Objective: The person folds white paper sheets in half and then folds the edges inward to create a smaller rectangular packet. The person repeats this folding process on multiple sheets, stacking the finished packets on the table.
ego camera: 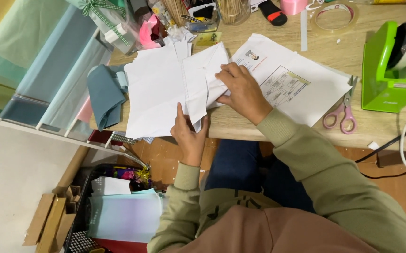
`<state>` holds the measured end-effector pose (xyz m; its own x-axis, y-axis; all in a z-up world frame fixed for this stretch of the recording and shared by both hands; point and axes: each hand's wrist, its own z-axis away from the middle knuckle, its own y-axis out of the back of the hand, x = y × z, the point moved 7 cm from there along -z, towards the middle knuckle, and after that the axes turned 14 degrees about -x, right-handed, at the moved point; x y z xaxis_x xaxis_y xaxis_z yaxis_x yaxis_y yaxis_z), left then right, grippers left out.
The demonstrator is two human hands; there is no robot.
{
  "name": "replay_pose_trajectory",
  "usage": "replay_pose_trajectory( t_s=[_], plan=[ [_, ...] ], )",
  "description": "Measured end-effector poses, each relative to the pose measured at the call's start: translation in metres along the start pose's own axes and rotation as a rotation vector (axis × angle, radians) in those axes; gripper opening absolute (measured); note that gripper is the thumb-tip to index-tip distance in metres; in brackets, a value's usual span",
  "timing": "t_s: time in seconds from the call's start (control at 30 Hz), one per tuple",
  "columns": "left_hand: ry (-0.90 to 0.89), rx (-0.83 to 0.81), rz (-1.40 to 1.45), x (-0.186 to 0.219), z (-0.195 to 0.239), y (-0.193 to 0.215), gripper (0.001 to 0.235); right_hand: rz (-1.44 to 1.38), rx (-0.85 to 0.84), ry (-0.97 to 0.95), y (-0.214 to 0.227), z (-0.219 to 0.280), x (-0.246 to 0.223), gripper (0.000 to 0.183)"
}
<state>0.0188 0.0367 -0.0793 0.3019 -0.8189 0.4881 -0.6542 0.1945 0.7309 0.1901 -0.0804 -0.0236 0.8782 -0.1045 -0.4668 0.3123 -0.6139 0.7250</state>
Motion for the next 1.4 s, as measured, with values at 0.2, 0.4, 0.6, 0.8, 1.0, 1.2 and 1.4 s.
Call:
replay_pose_trajectory(
  t_s=[0.2, 0.4, 0.6, 0.8, 1.0, 1.2, 1.4],
  plan=[
    [-0.053, 0.109, 0.131, -0.013, -0.003, -0.021, 0.073, -0.013, -0.008, 0.025, 0.004, 0.001, -0.005, 0.049],
    [-0.004, 0.186, 0.244, -0.019, -0.010, -0.058, 0.086, 0.013, -0.072, 0.000, -0.004, -0.003, 0.001, 0.048],
    [-0.012, 0.052, 0.232, -0.032, -0.011, -0.077, 0.105, 0.012, -0.053, -0.020, -0.010, -0.004, 0.008, 0.049],
    [-0.097, -0.341, 0.179, 0.020, -0.025, -0.017, 0.103, -0.007, -0.099, -0.031, -0.009, -0.003, 0.006, 0.049],
    [-0.525, -0.193, -0.208, 0.023, -0.067, 0.049, 0.052, -0.017, -0.100, -0.041, -0.014, -0.003, 0.014, 0.053],
    [-0.594, -0.425, 0.140, 0.014, -0.099, 0.000, 0.052, 0.003, -0.071, -0.037, -0.017, -0.002, 0.016, 0.057],
    [-0.545, -0.325, 0.366, 0.004, -0.099, -0.010, 0.045, -0.022, -0.028, -0.028, -0.015, -0.001, 0.013, 0.057]
  ],
)
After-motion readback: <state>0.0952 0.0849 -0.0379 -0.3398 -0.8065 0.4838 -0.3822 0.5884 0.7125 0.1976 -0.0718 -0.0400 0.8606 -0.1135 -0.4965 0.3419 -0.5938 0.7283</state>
